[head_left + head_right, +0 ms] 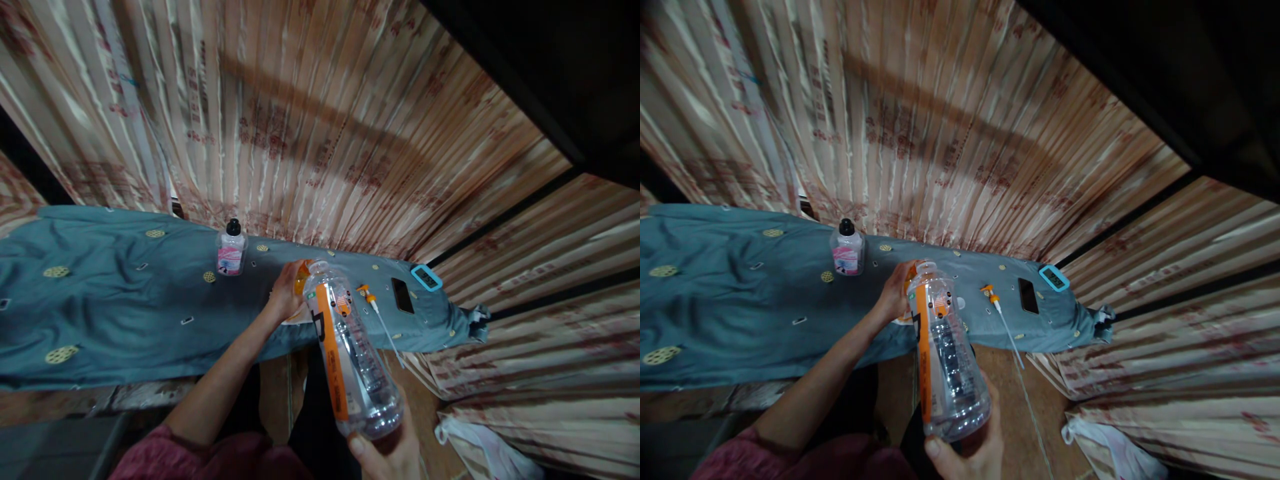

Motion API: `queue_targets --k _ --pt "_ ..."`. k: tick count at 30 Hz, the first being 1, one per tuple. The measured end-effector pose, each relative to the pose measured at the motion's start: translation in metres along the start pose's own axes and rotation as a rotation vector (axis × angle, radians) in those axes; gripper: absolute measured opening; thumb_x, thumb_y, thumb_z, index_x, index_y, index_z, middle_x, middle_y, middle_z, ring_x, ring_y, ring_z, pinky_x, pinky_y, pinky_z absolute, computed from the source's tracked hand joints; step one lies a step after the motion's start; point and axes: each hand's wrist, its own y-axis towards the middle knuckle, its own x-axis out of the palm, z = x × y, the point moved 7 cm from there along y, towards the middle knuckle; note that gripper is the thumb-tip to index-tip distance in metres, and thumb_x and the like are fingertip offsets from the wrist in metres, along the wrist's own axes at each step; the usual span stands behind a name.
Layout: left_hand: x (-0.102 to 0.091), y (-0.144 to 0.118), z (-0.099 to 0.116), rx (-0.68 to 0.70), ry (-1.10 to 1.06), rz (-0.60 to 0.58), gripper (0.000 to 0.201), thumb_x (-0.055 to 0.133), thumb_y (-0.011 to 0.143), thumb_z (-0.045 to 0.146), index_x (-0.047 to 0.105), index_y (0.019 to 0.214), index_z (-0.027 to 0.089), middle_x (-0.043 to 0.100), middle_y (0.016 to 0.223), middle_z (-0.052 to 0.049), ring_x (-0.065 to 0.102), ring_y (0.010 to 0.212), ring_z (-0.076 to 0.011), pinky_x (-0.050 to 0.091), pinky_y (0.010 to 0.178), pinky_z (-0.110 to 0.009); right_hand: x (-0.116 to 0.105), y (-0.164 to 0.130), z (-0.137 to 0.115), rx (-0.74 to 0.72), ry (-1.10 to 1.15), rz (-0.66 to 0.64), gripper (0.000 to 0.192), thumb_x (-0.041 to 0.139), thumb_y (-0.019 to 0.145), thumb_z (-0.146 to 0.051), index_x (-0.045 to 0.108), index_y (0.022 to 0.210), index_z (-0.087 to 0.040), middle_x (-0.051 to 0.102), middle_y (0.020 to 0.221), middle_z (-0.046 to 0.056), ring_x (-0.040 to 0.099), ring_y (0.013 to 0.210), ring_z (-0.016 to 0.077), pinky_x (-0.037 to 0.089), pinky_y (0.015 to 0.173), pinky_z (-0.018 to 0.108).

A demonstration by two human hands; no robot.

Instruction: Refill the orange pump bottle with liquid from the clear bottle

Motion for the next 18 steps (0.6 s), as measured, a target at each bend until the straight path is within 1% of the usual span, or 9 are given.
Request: queue_targets --k 5,9,12,15,18 --pt "-0.0007 0.0011 0.0029 0.014 0.013 -0.006 0.064 0.071 0.07 0.02 0.053 0.131 0.019 0.065 0.124 -0.013 0.064 0.115 -0.0311 0.054 0.101 -0.049 -0.0029 0.0014 0.0042 -0.008 0.009 0.001 0.089 0.095 0.053 -0.058 0.061 0.127 -0.022 0.079 0.113 0.01 0.076 0.102 0.0317 0.059 0.09 0.036" --pt "-0.0007 0.0014 0.0044 0.012 0.028 -0.018 0.063 0.07 0.071 0.019 0.052 0.131 0.017 0.065 0.124 -0.014 0.064 0.115 -0.03 0.054 0.101 -0.047 -0.0031 0.0016 0.0025 -0.032 -0.001 -0.042 0.083 0.094 0.059 -0.054 0.061 0.129 -0.023 0.079 0.117 0.01 0.076 0.106 0.0326 0.06 0.09 0.038" --pt "-0.0009 0.0013 0.004 0.006 0.025 -0.011 0.062 0.07 0.071 0.019 0.052 0.131 0.017 0.065 0.124 -0.013 0.064 0.115 -0.0296 0.054 0.101 -0.047 -0.0027 0.0015 0.0003 -0.057 -0.044 -0.078 0.079 0.093 0.063 -0.049 0.061 0.13 -0.022 0.079 0.117 0.011 0.076 0.107 0.033 0.06 0.089 0.038" --pt "-0.0008 0.0015 0.0045 0.012 0.016 -0.004 0.063 0.071 0.071 0.019 0.052 0.131 0.019 0.065 0.124 -0.012 0.064 0.115 -0.0298 0.054 0.101 -0.049 -0.0031 0.0011 0.0015 -0.049 -0.041 -0.071 0.081 0.092 0.064 -0.055 0.06 0.131 -0.021 0.078 0.12 0.011 0.076 0.109 0.0322 0.06 0.091 0.036" --pt "-0.0007 0.0017 0.0061 0.021 0.005 -0.002 0.063 0.072 0.071 0.021 0.053 0.131 0.019 0.066 0.122 -0.013 0.064 0.114 -0.0302 0.054 0.1 -0.048 -0.0022 0.0003 0.0029 -0.026 -0.018 -0.051 0.085 0.092 0.062 -0.058 0.058 0.131 -0.022 0.078 0.118 0.011 0.077 0.106 0.0311 0.06 0.091 0.036"
